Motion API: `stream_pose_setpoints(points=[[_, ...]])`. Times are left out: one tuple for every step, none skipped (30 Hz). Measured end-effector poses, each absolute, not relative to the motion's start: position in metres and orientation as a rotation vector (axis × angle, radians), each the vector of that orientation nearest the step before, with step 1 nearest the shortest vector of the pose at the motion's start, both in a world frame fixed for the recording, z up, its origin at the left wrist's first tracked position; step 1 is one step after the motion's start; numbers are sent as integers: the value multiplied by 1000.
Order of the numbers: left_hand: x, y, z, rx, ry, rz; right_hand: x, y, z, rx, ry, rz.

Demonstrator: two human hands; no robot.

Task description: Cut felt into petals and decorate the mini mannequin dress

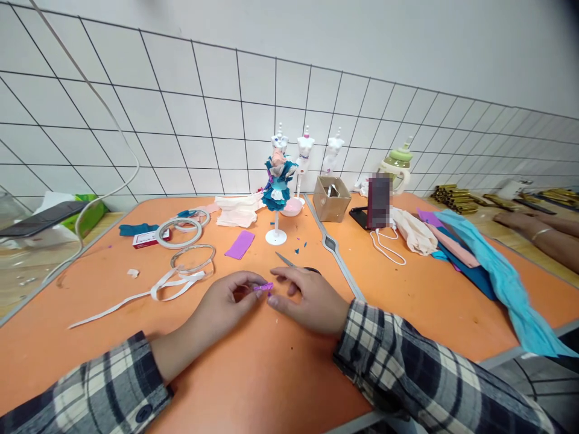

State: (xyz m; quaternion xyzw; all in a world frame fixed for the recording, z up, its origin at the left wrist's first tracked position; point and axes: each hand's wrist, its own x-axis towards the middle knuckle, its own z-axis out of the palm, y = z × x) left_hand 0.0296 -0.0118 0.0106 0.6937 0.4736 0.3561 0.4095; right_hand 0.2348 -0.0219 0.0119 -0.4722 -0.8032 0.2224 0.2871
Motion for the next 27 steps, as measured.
stream_pose_setpoints(points=[[31,-14,10,1802,1188,904,231,-23,10,-1225,-2081,698],[31,-15,10,1860,1191,908,227,-24,8,-1202,-2018,777],[32,-16,10,1916,1202,910,225,-24,6,-1188,-1957,835],[31,-17,10,1967,1214,908,223,-23,5,-1181,-1898,879],[31,-17,10,2005,1226,901,222,-22,4,-1181,-1844,915],[31,-17,9,2031,1238,893,221,-21,3,-1187,-1800,940],[30,-17,8,2046,1251,880,221,-21,3,-1194,-1772,949],[29,-16,7,2051,1261,868,221,-20,3,-1200,-1760,943],[29,-16,5,2049,1266,857,222,-20,3,-1198,-1769,925],[28,-15,3,2040,1264,848,223,-20,3,-1192,-1794,897],[28,-15,1,2028,1254,841,224,-19,3,-1182,-1826,865],[28,-14,-1,2013,1240,837,225,-18,2,-1178,-1852,834],[28,-14,-3,2000,1220,836,227,-17,2,-1184,-1866,811],[27,-14,-5,1993,1199,838,228,-16,1,-1198,-1870,796],[27,-14,-5,2000,1186,845,230,-14,1,-1217,-1868,785],[27,-14,-5,2021,1189,857,231,-13,0,-1237,-1862,776],[27,-14,-4,2059,1204,872,231,-13,0,-1252,-1862,764],[27,-13,-2,2111,1225,887,231,-13,0,-1257,-1873,746],[26,-13,0,2175,1242,899,231,-14,1,-1252,-1892,723],[26,-12,1,2244,1250,909,230,-15,1,-1240,-1914,695],[26,-12,3,2312,1243,915,229,-17,2,-1223,-1939,666],[26,-11,3,2372,1224,922,228,-18,3,-1202,-1965,643],[25,-11,4,2420,1200,926,227,-20,4,-1183,-1985,629],[25,-10,4,2451,1182,930,227,-22,5,-1168,-1996,624],[25,-10,3,2464,1171,932,226,-23,6,-1158,-1997,629],[25,-10,2,2462,1167,936,227,-24,6,-1151,-1990,647],[24,-10,2,2450,1169,942,227,-25,6,-1144,-1977,676]])
